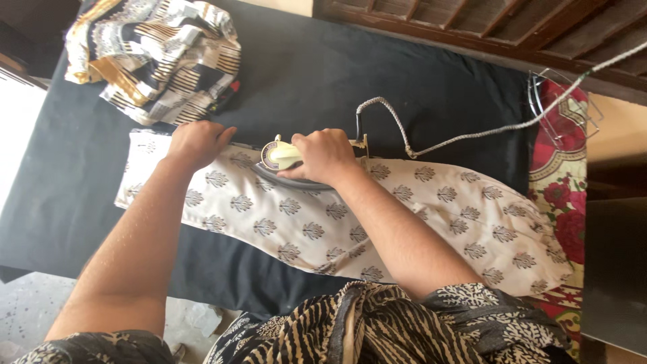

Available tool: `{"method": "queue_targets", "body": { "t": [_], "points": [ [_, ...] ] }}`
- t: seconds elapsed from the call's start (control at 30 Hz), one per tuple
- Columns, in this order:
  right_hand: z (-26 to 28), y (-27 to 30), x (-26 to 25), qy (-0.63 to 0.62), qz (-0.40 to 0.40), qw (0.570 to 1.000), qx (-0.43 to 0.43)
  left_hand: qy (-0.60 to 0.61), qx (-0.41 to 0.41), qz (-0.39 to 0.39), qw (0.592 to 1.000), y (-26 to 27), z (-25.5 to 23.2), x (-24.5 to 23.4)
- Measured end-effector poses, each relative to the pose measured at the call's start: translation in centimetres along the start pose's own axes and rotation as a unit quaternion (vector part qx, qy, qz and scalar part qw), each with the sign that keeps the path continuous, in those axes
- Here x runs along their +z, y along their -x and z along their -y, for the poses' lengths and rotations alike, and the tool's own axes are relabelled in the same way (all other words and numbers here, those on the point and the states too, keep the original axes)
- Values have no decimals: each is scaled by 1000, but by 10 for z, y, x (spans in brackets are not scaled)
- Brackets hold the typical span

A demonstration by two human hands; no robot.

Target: The person irons a long piece of patterned fabric on a dark ironing board, smoothing it with their hands and using a steam iron. They retrieve a hanger from a drawer, place it on the fabric, and continue ironing the folded garment.

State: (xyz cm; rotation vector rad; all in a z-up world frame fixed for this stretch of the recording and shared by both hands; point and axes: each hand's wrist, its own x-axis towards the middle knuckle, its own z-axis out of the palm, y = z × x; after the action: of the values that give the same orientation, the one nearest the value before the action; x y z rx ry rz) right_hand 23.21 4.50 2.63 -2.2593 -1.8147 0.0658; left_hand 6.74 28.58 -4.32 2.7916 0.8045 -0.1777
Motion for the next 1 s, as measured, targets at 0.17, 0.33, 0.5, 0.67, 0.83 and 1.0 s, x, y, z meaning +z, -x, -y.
{"method": "queue_targets", "body": {
  "t": [0.17,0.33,0.5,0.67,0.83,1.0],
  "points": [
    [21,-24,8,4,3,1000,6,-58,9,-7,998,-5,43,1],
    [44,-48,18,2,-4,1000,-2,-46,-2,-21,999,1,83,-8],
    [68,-72,25,-9,2,1000,4,-75,-30,13,997,5,116,-24],
    [94,-99,28,-11,35,999,14,-91,-25,4,995,6,141,-31],
    [115,-123,36,-5,55,998,12,-32,-102,10,994,7,166,-39],
    [132,-139,46,-10,29,999,-6,-21,-106,-18,994,12,186,-37]
  ]
}}
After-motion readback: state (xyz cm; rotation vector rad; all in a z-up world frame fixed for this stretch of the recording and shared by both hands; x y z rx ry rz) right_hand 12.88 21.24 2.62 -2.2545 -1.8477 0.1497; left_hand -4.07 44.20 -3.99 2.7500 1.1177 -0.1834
